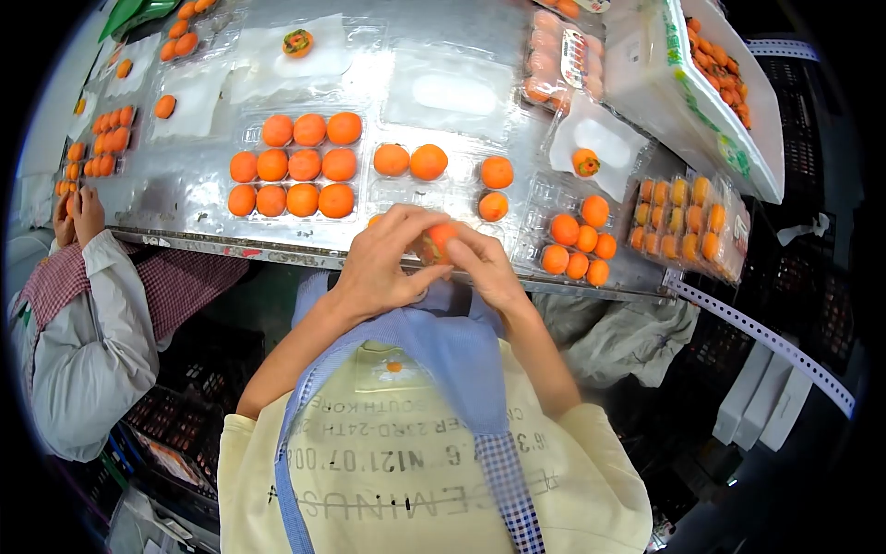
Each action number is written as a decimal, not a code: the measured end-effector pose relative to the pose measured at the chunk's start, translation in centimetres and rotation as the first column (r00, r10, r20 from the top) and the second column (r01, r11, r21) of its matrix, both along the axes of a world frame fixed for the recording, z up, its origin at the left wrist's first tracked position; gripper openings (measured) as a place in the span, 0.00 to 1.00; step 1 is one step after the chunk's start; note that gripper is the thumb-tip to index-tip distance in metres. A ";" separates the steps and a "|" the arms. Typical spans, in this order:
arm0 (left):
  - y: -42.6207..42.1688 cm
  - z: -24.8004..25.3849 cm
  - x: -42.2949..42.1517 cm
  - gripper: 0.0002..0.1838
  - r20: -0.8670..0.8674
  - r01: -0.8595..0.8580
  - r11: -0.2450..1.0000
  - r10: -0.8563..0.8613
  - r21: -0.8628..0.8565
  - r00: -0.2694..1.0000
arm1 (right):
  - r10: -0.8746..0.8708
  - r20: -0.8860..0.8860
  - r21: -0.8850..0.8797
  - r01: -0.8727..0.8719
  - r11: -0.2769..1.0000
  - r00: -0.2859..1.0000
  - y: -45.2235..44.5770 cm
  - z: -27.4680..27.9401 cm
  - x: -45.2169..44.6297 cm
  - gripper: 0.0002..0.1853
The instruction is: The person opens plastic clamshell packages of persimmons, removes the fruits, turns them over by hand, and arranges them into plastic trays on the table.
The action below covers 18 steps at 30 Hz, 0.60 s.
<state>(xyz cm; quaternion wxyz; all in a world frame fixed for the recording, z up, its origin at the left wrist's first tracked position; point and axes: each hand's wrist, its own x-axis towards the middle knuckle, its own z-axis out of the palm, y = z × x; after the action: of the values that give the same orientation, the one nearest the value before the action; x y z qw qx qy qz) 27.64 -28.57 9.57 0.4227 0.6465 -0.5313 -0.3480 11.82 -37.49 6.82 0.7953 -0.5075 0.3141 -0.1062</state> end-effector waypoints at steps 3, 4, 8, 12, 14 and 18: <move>0.1 -0.3 0.1 0.28 0.039 -0.014 0.999 0.015 -0.033 0.999 | 0.010 -0.013 -0.030 -0.011 0.999 1.000 0.1 0.2 0.4 0.19; 0.1 -0.4 0.1 0.28 0.031 -0.027 0.999 0.028 -0.039 0.999 | 0.001 -0.011 -0.037 -0.002 0.999 1.000 0.1 0.2 0.5 0.19; 0.1 -0.9 0.1 0.29 0.032 -0.041 0.997 0.043 -0.070 0.999 | -0.002 -0.008 -0.054 0.001 0.999 1.000 0.1 0.1 0.8 0.20; 0.2 -1.0 0.2 0.29 0.061 -0.019 0.995 0.025 -0.102 0.998 | 0.030 -0.058 -0.115 -0.036 0.993 0.998 0.2 0.1 0.8 0.20; 0.2 -1.1 0.3 0.29 0.036 -0.025 0.995 0.028 -0.100 0.999 | 0.032 -0.065 -0.130 -0.041 0.991 0.997 0.2 0.5 0.8 0.20; 0.3 -1.7 0.5 0.30 -0.039 -0.040 0.992 0.036 -0.122 0.999 | 0.032 -0.034 -0.082 -0.035 0.996 0.999 0.0 0.4 0.4 0.22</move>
<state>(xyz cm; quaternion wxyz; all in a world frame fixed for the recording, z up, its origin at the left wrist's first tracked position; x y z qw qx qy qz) 28.17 -28.23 7.89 0.4779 0.6227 -0.5314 -0.3187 12.27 -37.47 7.26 0.7703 -0.5466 0.3137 -0.0975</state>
